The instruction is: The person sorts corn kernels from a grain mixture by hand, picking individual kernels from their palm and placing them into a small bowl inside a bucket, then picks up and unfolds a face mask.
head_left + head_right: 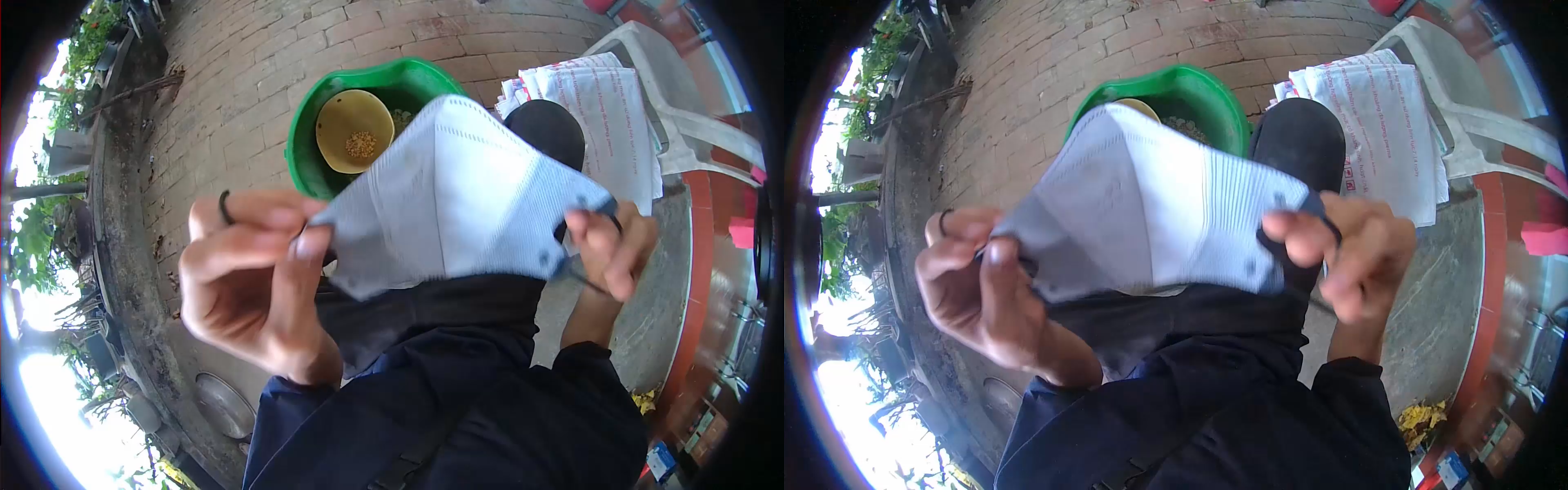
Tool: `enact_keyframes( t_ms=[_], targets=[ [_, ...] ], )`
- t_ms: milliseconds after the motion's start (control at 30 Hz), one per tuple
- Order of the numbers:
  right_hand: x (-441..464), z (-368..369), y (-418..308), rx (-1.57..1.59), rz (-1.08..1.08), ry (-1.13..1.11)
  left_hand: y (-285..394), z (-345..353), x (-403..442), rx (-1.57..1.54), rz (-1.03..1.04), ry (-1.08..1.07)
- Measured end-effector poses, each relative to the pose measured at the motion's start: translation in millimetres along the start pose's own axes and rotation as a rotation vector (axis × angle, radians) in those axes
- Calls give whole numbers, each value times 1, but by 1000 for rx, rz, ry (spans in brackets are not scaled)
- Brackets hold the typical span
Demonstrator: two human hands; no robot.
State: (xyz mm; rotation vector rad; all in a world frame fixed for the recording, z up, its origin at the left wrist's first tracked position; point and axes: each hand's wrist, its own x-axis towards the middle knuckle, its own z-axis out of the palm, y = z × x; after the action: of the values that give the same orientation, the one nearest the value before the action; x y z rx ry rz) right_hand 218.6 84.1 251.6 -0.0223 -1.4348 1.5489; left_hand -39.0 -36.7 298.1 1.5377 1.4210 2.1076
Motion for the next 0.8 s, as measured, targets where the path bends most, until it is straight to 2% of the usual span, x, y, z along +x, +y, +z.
enact_keyframes(
  t_ms=[33, 100, 200, 233, 267, 300, 367, 400, 467, 500, 567, 600, 633, 700, 733, 767, 800],
  targets=[
    [5, -10, 6, -134, -27, -89, -9, 5, 1, 10, 66, 18],
    [7, -10, 9, -180, -71, -134, -4, 1, -13, 31, 87, 71],
    [19, -5, 9, -320, -213, -249, -1, -51, -117, -258, 419, 149],
    [21, -2, 7, -372, -265, -285, -2, -57, -128, -360, 533, 170],
    [20, 4, 5, -422, -306, -314, -18, 7, -40, 317, 892, 299],
    [19, 8, 4, -473, -350, -343, -22, 23, -43, 229, 610, 256],
    [27, 12, 5, -507, -402, -344, -16, 19, -30, 132, 686, 313],
    [24, 17, 1, -460, -306, -158, -9, -1, -27, 148, 585, 150],
    [13, 30, -3, -453, -138, 200, 4, -6, -21, 221, 205, 125],
    [15, 27, -5, -451, -151, 191, 8, -2, -14, 209, 47, 155],
    [14, 23, -17, -465, -37, 235, 14, -3, -12, 115, 63, 241],
    [16, 25, -18, -427, -80, 263, 17, -3, -11, 19, 79, 322],
    [14, 26, -24, -425, -84, 264, 27, -2, -10, -81, 83, 289],
    [9, 19, -35, -59, -141, 194, 46, -13, -12, -25, 145, 216],
    [10, 1, -41, 232, -230, -95, 54, -20, -11, -22, 163, 222],
    [20, -7, -44, 517, -315, -391, 61, -28, -9, -385, 293, 186],
    [15, 10, -53, 648, -392, -328, 69, -35, -9, -745, 409, 135]
  ],
)
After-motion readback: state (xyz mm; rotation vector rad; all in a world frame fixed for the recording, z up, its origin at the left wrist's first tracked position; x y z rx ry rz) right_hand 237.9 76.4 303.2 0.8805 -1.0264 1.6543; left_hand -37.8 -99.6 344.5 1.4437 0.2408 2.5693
